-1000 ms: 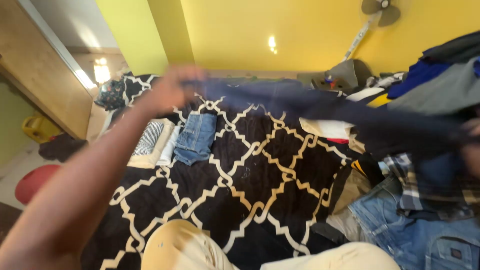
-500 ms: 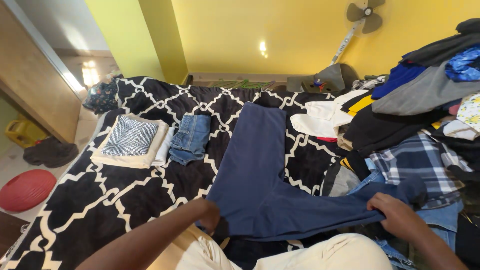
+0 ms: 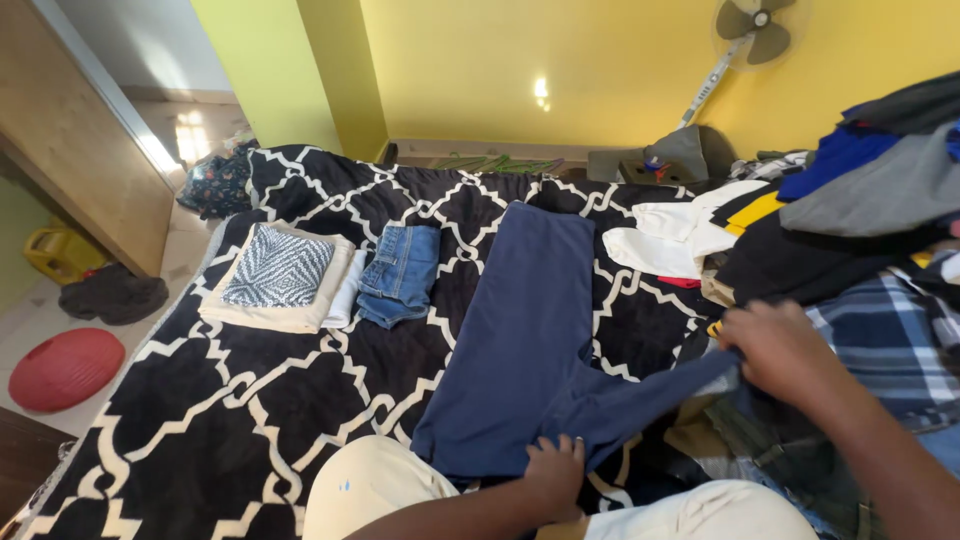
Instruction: Folding and stacking various items of clothing on a bed
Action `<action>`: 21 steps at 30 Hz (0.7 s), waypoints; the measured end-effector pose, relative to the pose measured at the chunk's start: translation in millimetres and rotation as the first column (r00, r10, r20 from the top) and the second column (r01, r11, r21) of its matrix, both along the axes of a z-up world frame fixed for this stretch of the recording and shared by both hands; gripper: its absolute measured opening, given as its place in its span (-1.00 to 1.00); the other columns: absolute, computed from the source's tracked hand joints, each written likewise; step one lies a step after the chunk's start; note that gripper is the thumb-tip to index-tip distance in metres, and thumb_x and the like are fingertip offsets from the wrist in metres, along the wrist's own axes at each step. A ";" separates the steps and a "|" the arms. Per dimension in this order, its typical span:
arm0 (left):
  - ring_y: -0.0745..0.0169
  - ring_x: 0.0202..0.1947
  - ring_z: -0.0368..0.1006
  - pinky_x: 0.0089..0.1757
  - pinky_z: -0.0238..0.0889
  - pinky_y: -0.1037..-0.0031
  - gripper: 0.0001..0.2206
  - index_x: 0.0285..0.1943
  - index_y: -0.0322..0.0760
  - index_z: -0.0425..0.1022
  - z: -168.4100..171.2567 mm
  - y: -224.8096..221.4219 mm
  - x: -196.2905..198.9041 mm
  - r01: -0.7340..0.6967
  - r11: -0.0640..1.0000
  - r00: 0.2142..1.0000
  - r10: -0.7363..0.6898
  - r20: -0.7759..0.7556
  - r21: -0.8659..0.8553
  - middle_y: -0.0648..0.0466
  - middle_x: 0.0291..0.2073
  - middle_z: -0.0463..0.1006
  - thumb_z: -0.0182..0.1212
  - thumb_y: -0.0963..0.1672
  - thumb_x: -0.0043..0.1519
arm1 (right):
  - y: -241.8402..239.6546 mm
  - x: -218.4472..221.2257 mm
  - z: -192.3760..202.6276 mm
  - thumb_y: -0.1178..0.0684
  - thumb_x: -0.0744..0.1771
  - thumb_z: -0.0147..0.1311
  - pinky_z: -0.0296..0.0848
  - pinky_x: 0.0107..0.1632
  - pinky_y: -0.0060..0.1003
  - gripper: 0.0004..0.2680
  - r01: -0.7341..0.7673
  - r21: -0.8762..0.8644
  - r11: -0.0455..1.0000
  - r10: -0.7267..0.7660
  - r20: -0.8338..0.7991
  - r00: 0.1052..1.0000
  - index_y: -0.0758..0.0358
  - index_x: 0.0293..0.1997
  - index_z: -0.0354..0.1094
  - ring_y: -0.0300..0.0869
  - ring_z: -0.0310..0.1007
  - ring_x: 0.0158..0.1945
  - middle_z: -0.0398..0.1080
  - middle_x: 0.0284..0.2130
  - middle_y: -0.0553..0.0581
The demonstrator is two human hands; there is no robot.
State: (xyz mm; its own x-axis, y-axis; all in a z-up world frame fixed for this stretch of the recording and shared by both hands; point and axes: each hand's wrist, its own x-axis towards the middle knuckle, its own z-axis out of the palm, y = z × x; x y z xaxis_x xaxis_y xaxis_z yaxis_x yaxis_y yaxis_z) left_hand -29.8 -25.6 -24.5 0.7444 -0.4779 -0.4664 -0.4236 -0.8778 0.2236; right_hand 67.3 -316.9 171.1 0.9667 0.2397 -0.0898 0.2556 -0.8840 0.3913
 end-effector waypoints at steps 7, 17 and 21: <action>-0.26 0.00 0.53 -0.01 0.42 0.13 -0.57 0.07 -0.37 0.55 -25.7 13.4 47.8 -0.447 0.857 0.894 0.438 -0.094 -0.257 -0.21 -0.01 0.58 0.23 0.04 0.19 | 173.2 143.4 68.0 0.25 0.26 -0.01 0.14 0.28 0.16 -0.71 -0.057 0.102 0.993 0.059 -0.021 0.998 -0.28 -0.20 0.49 -0.04 0.39 0.15 0.52 -0.14 -0.07; -0.21 -0.02 0.44 0.00 0.32 0.25 -0.56 0.12 -0.37 0.52 -99.0 64.5 113.9 -0.562 0.701 0.804 0.337 -0.491 -0.439 -0.14 0.11 0.54 -0.21 -0.12 0.18 | 198.7 196.8 -46.3 0.08 0.26 0.30 0.22 -0.07 0.02 -0.89 -0.307 0.382 0.872 0.060 0.538 0.841 -0.06 -0.27 0.44 0.00 0.46 -0.11 0.46 -0.32 -0.06; -0.11 -0.08 0.39 -0.11 0.26 0.30 -0.66 0.05 -0.25 0.45 -109.5 52.8 119.2 -0.663 0.625 0.723 0.392 -0.569 -0.413 -0.07 0.01 0.47 -0.16 -0.13 0.18 | 157.9 143.6 -137.7 -0.02 0.27 0.24 0.45 0.03 -0.14 -0.76 0.109 0.631 0.768 -0.024 -0.142 0.990 -0.01 0.02 0.42 -0.09 0.52 -0.01 0.51 -0.04 0.01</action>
